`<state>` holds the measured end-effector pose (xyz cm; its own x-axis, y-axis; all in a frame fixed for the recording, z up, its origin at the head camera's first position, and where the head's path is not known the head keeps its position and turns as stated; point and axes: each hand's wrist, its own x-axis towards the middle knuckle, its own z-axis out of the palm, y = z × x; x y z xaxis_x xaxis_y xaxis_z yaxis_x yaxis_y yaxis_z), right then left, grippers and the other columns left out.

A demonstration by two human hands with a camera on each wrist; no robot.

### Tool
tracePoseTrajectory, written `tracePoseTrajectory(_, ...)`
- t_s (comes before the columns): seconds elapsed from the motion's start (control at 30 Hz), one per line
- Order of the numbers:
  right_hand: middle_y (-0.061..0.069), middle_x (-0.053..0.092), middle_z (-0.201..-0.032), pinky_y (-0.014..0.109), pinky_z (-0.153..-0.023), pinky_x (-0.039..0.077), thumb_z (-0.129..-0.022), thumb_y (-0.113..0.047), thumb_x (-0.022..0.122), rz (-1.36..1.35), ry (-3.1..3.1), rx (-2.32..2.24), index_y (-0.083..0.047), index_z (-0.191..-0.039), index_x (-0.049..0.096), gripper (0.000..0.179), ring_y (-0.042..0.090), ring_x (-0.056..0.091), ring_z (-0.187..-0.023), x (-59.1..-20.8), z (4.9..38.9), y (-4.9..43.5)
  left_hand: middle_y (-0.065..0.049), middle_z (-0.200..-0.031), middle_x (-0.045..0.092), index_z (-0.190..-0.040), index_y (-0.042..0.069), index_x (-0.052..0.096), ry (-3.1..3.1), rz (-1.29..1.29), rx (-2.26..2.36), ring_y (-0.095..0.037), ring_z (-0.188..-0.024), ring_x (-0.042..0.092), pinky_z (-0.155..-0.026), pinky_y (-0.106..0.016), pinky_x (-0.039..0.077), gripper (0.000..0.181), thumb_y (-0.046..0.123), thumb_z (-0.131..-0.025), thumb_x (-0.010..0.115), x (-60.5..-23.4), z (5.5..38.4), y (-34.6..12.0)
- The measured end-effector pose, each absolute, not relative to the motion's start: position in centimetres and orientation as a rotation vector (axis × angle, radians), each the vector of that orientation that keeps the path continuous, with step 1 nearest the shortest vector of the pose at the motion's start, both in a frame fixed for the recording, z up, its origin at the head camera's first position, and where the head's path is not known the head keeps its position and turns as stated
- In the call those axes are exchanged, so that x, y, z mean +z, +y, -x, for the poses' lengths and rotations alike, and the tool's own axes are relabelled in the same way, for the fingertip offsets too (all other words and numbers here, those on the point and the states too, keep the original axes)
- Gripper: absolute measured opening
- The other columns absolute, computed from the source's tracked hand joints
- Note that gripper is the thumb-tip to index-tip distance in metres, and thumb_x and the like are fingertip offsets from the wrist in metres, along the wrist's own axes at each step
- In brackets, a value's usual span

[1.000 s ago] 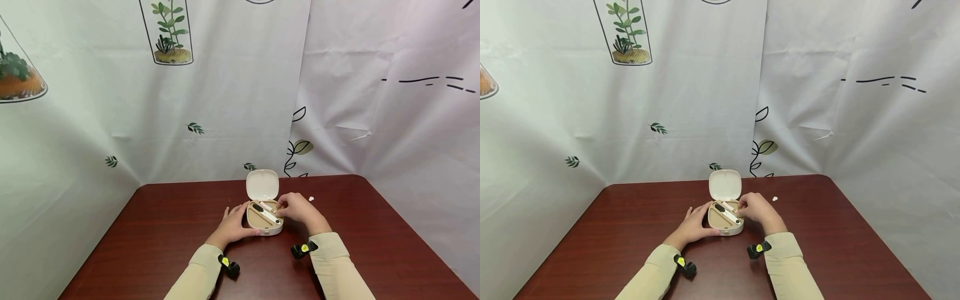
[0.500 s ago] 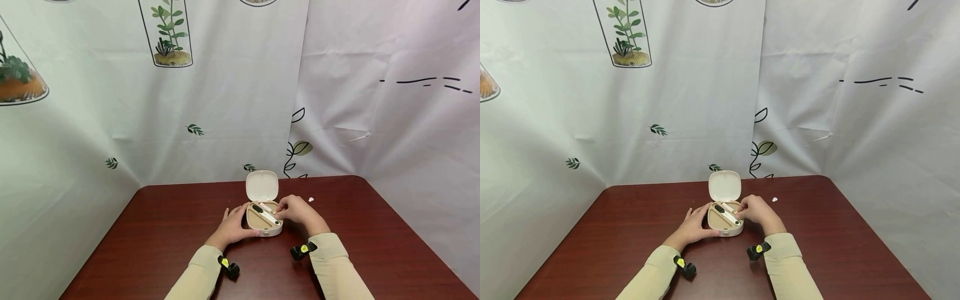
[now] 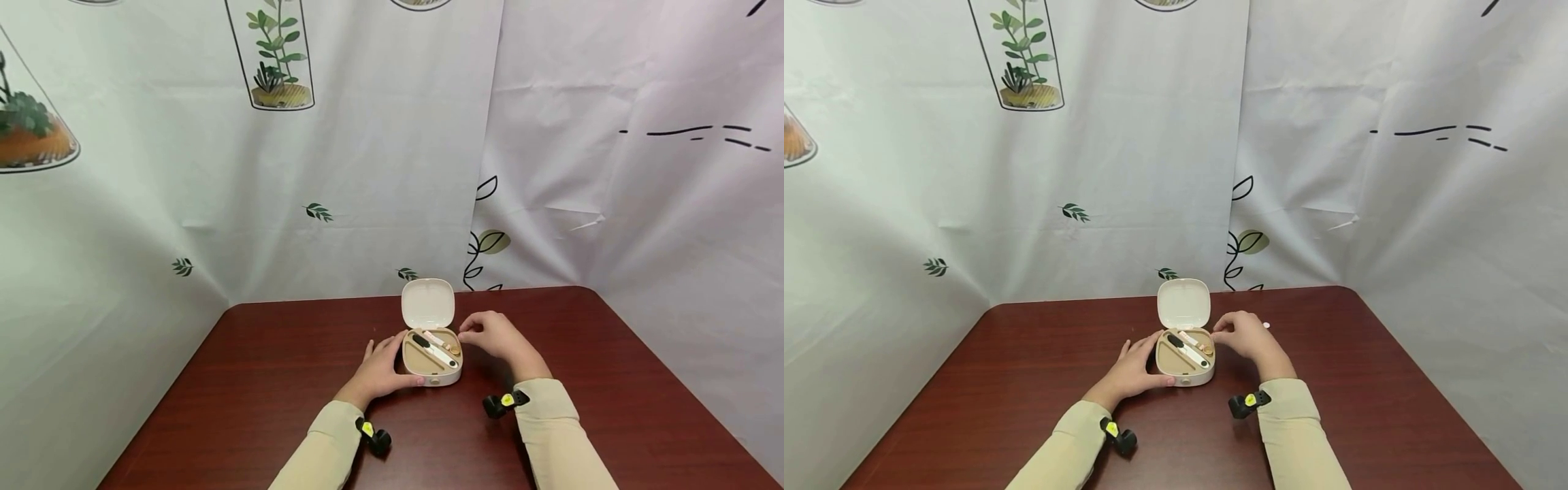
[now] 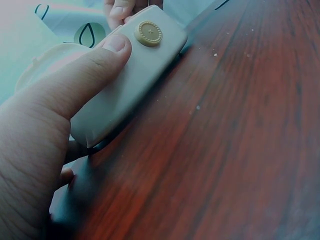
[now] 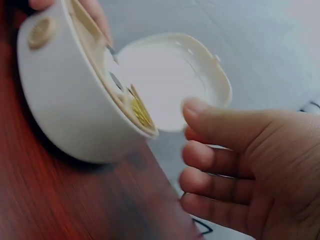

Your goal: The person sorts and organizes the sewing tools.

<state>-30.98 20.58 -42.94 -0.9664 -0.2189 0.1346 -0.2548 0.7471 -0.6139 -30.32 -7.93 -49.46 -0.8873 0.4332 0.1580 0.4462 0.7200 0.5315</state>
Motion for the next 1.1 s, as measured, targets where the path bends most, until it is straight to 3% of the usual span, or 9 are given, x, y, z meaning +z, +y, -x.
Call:
tracePoseTrajectory(0.17, 0.008, 0.070, -0.093, 0.045, -0.079, 0.052, -0.094, -0.019, 0.071, -0.173, -2.786, 0.963, -0.006, -0.103, 0.074, 0.016, 0.025, 0.062, -0.086, -43.7, 31.5, 23.0, -0.006, -0.156, 0.045, -0.160, 0.017, 0.031, -2.897, 0.735, -0.891, -0.030, -0.146, 0.035, -0.121, -0.062, 0.006, 0.111, 0.071, -0.074, 0.076, -49.3, 30.3, -8.0)
tracePoseTrajectory(0.5, 0.029, 0.065, -0.122, 0.057, -0.090, 0.051, -0.101, -0.020, 0.058, 0.227, -2.799, 0.929, 0.010, -0.131, 0.058, 0.042, 0.045, 0.061, -0.110, -46.8, 31.9, 26.3, -0.005, -0.154, 0.047, -0.160, 0.020, 0.031, -2.914, 0.740, -0.898, -0.030, -0.147, 0.034, -0.121, -0.061, 0.005, 0.111, 0.072, -0.072, 0.076, -49.4, 30.3, -7.8)
tracePoseTrajectory(0.67, 0.029, 0.066, -0.119, 0.057, -0.089, 0.051, -0.100, -0.024, 0.061, 0.251, -2.782, 0.887, 0.011, -0.127, 0.061, 0.045, 0.046, 0.062, -0.107, -48.1, 32.5, 26.4, -0.004, -0.154, 0.048, -0.160, 0.022, 0.032, -2.919, 0.724, -0.907, -0.028, -0.147, 0.034, -0.121, -0.060, 0.005, 0.112, 0.073, -0.071, 0.076, -49.5, 30.0, -7.8)
tracePoseTrajectory(0.9, 0.024, 0.070, -0.102, 0.055, -0.078, 0.054, -0.096, -0.024, 0.067, 0.217, -2.748, 0.770, 0.008, -0.107, 0.070, 0.034, 0.041, 0.065, -0.091, -48.8, 32.9, 26.2, -0.004, -0.154, 0.047, -0.160, 0.021, 0.032, -2.910, 0.735, -0.933, -0.028, -0.147, 0.034, -0.121, -0.060, 0.004, 0.112, 0.073, -0.072, 0.076, -49.5, 29.9, -7.8)
tracePoseTrajectory(1.1, 0.025, 0.069, -0.111, 0.056, -0.082, 0.053, -0.097, -0.015, 0.064, 0.201, -2.801, 0.815, 0.006, -0.113, 0.070, 0.027, 0.043, 0.065, -0.097, -48.0, 33.1, 25.9, -0.003, -0.154, 0.047, -0.160, 0.021, 0.032, -2.909, 0.730, -0.915, -0.028, -0.147, 0.033, -0.121, -0.060, 0.004, 0.111, 0.072, -0.072, 0.076, -49.4, 30.1, -8.0)
